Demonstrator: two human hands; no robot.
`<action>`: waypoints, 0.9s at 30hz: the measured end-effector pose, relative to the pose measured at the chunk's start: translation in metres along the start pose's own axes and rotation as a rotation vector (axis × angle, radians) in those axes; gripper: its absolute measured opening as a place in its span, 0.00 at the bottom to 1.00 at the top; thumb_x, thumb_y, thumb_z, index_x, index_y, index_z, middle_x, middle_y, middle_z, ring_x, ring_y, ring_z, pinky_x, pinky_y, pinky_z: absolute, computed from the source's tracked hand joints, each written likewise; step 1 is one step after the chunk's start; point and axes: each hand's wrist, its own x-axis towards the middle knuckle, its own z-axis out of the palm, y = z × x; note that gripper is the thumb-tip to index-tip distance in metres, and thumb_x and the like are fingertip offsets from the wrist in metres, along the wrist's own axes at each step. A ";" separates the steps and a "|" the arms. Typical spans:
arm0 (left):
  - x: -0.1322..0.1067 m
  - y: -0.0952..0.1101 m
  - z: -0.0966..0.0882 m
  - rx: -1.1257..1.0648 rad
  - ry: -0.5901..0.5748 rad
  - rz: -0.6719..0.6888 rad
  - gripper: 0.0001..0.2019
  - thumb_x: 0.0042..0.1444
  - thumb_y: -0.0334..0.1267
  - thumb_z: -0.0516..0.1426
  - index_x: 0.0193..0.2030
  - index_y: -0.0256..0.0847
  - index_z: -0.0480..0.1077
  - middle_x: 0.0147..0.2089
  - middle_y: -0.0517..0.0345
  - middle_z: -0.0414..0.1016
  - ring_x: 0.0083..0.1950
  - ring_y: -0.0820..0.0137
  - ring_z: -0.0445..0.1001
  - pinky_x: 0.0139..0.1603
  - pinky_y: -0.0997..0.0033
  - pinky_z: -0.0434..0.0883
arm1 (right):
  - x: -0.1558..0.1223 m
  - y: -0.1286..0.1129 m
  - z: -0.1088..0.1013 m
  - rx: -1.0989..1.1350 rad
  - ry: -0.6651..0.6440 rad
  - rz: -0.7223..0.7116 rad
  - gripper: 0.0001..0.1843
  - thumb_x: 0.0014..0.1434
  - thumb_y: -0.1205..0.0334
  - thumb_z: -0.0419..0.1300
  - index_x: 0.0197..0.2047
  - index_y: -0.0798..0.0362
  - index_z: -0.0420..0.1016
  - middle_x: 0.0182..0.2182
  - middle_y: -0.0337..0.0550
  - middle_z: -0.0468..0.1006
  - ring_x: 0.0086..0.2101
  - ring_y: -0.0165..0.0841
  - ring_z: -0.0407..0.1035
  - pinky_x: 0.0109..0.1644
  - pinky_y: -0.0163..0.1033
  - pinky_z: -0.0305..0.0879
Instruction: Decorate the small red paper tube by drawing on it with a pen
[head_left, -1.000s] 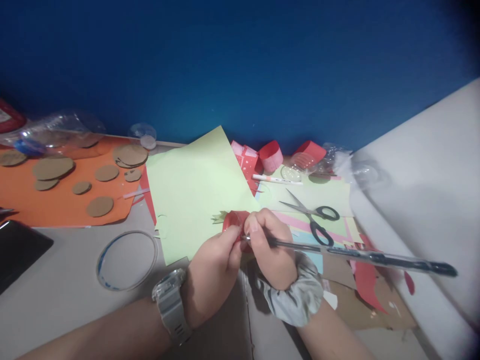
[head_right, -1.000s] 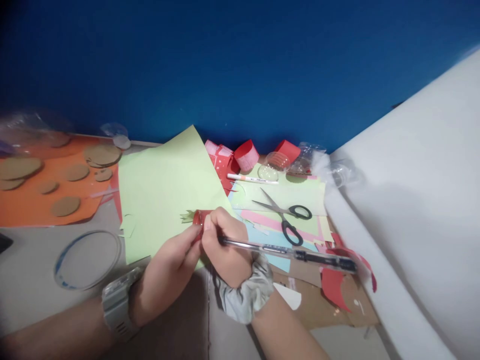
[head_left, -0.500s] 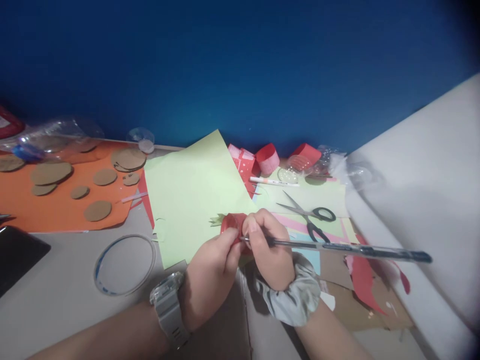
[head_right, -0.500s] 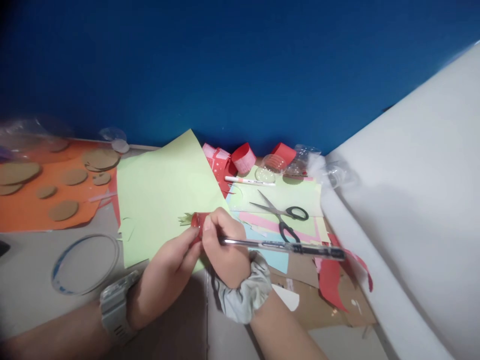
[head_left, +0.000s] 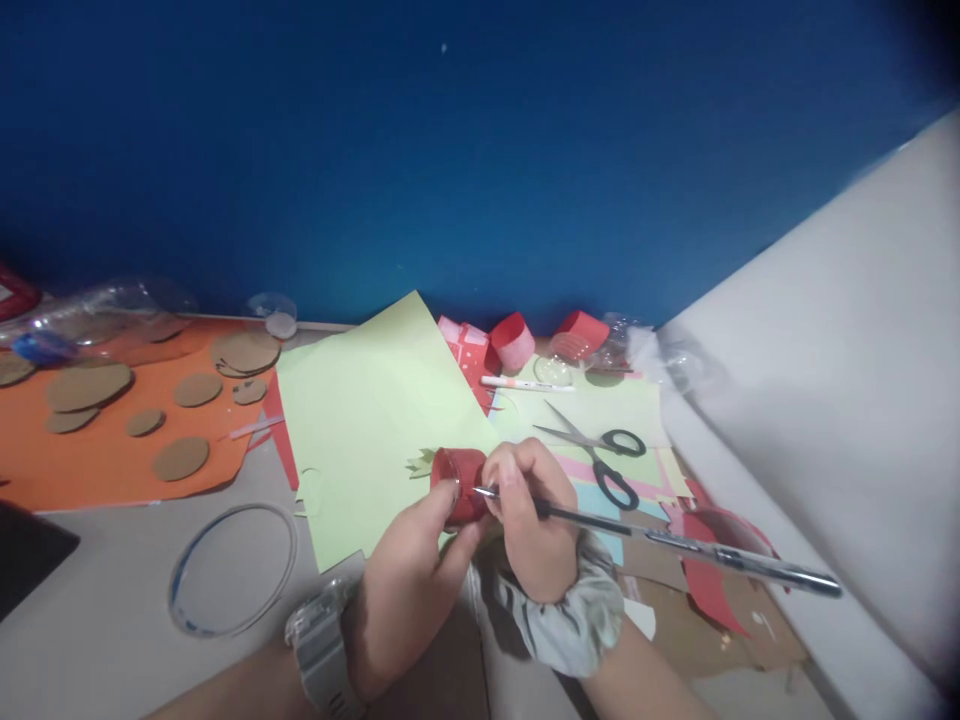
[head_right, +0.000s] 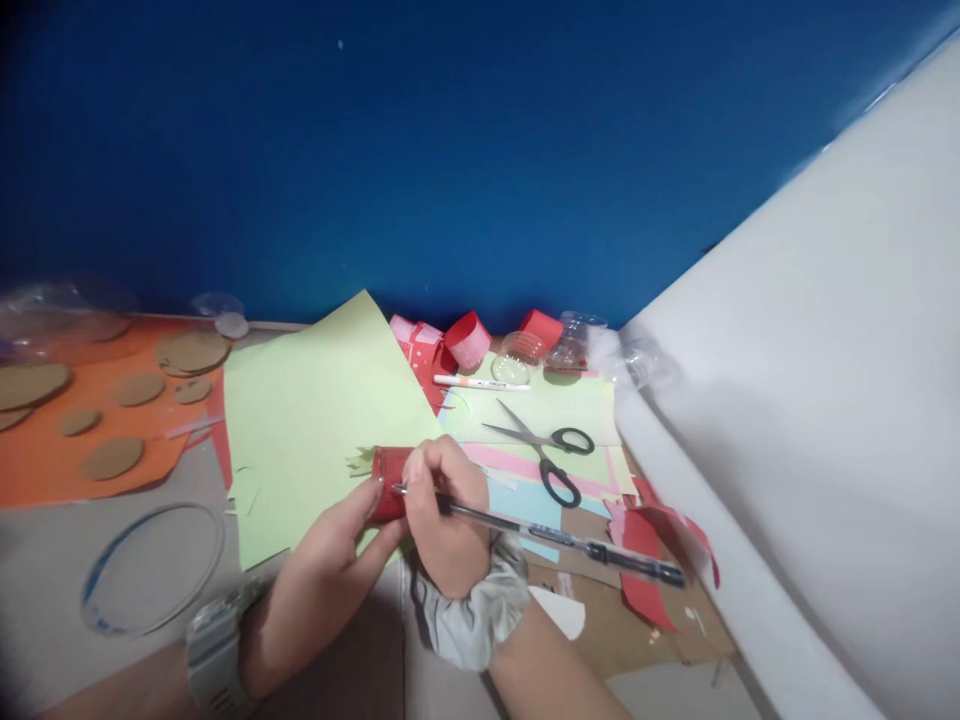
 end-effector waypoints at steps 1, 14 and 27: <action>0.000 0.000 0.000 0.010 0.016 0.009 0.06 0.60 0.37 0.53 0.43 0.41 0.69 0.46 0.50 0.79 0.48 0.60 0.76 0.49 0.65 0.70 | 0.000 0.000 0.000 0.014 0.038 -0.006 0.15 0.67 0.58 0.51 0.27 0.51 0.61 0.22 0.35 0.63 0.22 0.28 0.58 0.24 0.35 0.53; 0.003 0.000 -0.005 -0.035 -0.057 0.006 0.10 0.65 0.37 0.46 0.41 0.42 0.67 0.40 0.54 0.79 0.41 0.64 0.77 0.43 0.68 0.69 | -0.001 -0.005 0.000 -0.153 -0.111 0.002 0.15 0.67 0.61 0.50 0.27 0.50 0.60 0.21 0.32 0.61 0.22 0.27 0.56 0.27 0.34 0.56; 0.002 -0.002 -0.003 0.075 -0.013 0.020 0.11 0.64 0.37 0.47 0.41 0.42 0.70 0.39 0.53 0.81 0.39 0.64 0.78 0.43 0.68 0.72 | 0.003 0.000 0.004 -0.107 -0.076 0.106 0.15 0.67 0.60 0.50 0.26 0.51 0.60 0.21 0.31 0.59 0.22 0.27 0.55 0.26 0.33 0.56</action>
